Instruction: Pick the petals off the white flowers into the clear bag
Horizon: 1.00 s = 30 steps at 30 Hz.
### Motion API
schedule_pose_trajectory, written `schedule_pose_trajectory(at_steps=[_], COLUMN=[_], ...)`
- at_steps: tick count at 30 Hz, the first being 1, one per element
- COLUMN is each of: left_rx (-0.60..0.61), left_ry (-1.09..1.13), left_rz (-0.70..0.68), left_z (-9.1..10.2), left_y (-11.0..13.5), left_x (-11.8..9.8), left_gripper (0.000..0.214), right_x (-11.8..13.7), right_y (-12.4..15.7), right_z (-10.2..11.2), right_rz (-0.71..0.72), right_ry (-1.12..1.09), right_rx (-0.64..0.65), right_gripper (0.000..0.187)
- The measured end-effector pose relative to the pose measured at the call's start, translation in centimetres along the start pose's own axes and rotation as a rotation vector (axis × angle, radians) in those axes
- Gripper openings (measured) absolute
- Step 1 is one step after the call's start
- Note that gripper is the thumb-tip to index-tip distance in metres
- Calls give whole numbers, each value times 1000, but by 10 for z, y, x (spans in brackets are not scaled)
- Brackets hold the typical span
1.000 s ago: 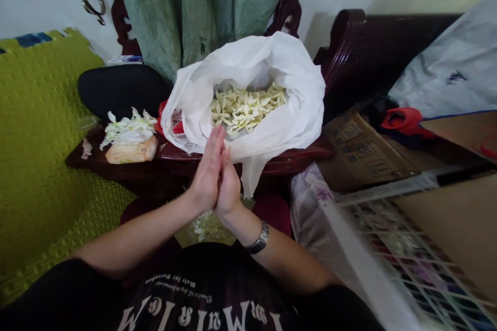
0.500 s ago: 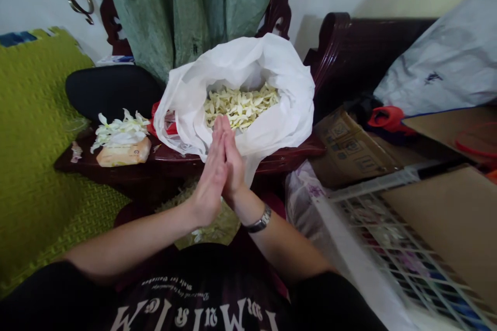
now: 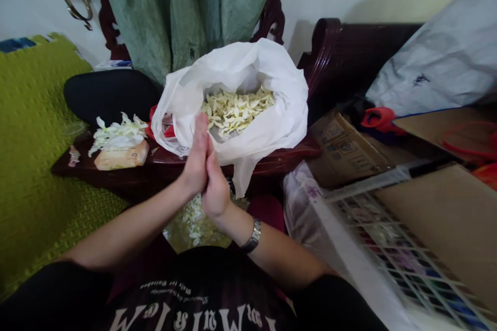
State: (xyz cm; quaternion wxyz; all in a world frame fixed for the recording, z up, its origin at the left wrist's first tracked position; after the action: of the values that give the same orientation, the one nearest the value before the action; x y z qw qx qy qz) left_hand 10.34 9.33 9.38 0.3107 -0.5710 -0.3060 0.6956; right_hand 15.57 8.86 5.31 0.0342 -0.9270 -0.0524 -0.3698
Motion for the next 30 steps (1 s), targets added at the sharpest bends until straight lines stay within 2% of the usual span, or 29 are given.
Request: schedule_pose_trajectory(at_steps=[3,5,7,9,12,14,17,20,23,26,30], left_rx=[149,112,-25,-112,-65,-49,-108,-148,-97,-55,-135], left_ry=[27,-24,-96,-181,-312,-315,-219,-152,-31,161,264], left_rz=[-105,-149,-171,-206,-257,-253,-181,-19,178,350,406], left_z=[-13,-4,17,32,35,36,47,60,63,58,62], left_y=[4,-2,-11,-17,-13,-5,10,20,24,28,32], left_x=[-4,2,10,13,7,4,9,23,37,44,39], left_gripper=[58,60,60,55,33,22,29,40,30,26,26], right_x=[3,2,-7,-18,-27,-27,-16,-3,3,0,-19], right_y=[-4,-4,-2,-1,-2,-5,-6,-3,-1,0,0], right_z=[0,-2,-1,3,10,14,16,13,12,14,30], right_rz=[-17,-36,-87,-143,-203,-229,-202,-145,-110,-107,-213], right_ry=[3,11,-8,-44,-83,-105,-105,-76,-66,-54,-13], right_rx=[-4,-8,-44,-111,-176,-183,-145,-79,-53,-48,-122], right_gripper=[42,45,43,39,42,46,51,54,59,62,58])
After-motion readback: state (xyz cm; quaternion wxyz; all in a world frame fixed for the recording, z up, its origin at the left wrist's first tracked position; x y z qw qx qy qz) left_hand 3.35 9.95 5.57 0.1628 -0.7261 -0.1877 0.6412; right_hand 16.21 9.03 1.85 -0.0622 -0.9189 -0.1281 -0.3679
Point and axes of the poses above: each hand's wrist, its own y-axis away from the middle knuckle, its own z-axis out of the back of the hand, x = y × z, the point moved 9 cm from there along -y, towards the middle knuckle, and after that the axes turned 14 degrees about -z, right-handed, at the moved point
